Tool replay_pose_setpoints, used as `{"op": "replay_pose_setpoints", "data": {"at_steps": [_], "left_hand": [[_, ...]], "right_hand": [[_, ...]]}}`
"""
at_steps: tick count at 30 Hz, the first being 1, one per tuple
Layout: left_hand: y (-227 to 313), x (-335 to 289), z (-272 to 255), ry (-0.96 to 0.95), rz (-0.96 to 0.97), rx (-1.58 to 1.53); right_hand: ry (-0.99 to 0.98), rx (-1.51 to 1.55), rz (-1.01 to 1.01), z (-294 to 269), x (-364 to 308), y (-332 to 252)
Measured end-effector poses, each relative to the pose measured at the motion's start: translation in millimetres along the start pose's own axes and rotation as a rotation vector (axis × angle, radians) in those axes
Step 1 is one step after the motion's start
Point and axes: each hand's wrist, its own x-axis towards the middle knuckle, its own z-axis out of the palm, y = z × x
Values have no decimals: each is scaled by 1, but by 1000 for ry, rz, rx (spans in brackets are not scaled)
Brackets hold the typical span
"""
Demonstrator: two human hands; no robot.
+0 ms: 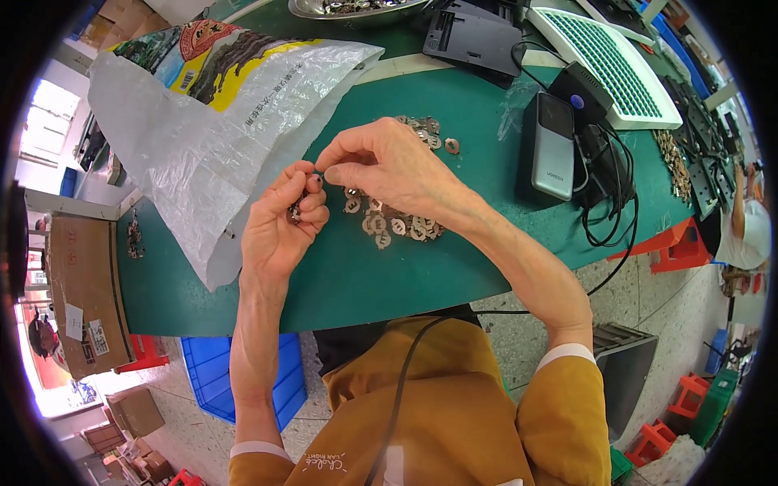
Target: The person sorts small metal rings by hand on a green workbench, inspecting them one by one.
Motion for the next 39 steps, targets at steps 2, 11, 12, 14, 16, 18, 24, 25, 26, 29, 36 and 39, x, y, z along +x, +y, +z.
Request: {"op": "replay_pose_setpoints", "data": {"at_steps": [2, 11, 12, 14, 16, 18, 24, 25, 26, 29, 36, 39], "left_hand": [[-1, 0, 0, 40, 25, 102], [-4, -1, 0, -5, -5, 228], [-3, -1, 0, -4, -5, 228], [-3, 0, 3, 8, -15, 177], [-3, 0, 2, 6, -25, 157], [-2, -1, 1, 7, -35, 136], [0, 0, 3, -12, -36, 54], [2, 0, 1, -7, -4, 23], [4, -1, 0, -1, 29, -7], [6, -4, 6, 84, 134, 6], [7, -5, -3, 19, 109, -9], [7, -6, 1, 46, 101, -12]], "right_hand": [[-15, 2, -13, 1, 0, -1], [34, -37, -89, 8, -4, -3], [34, -36, -88, 10, -4, -3], [77, -117, -141, 11, -6, -5], [76, -131, -157, 12, -7, -5], [74, -143, -172, 13, -7, -4], [68, -147, -185, 9, -8, -7], [73, -184, -158, 8, -6, -6], [79, -220, -131, 7, -5, -6], [20, -671, -324, 2, -5, 9], [-23, -913, -372, 12, -11, 20], [-74, -906, -340, 12, -11, 16]]}}
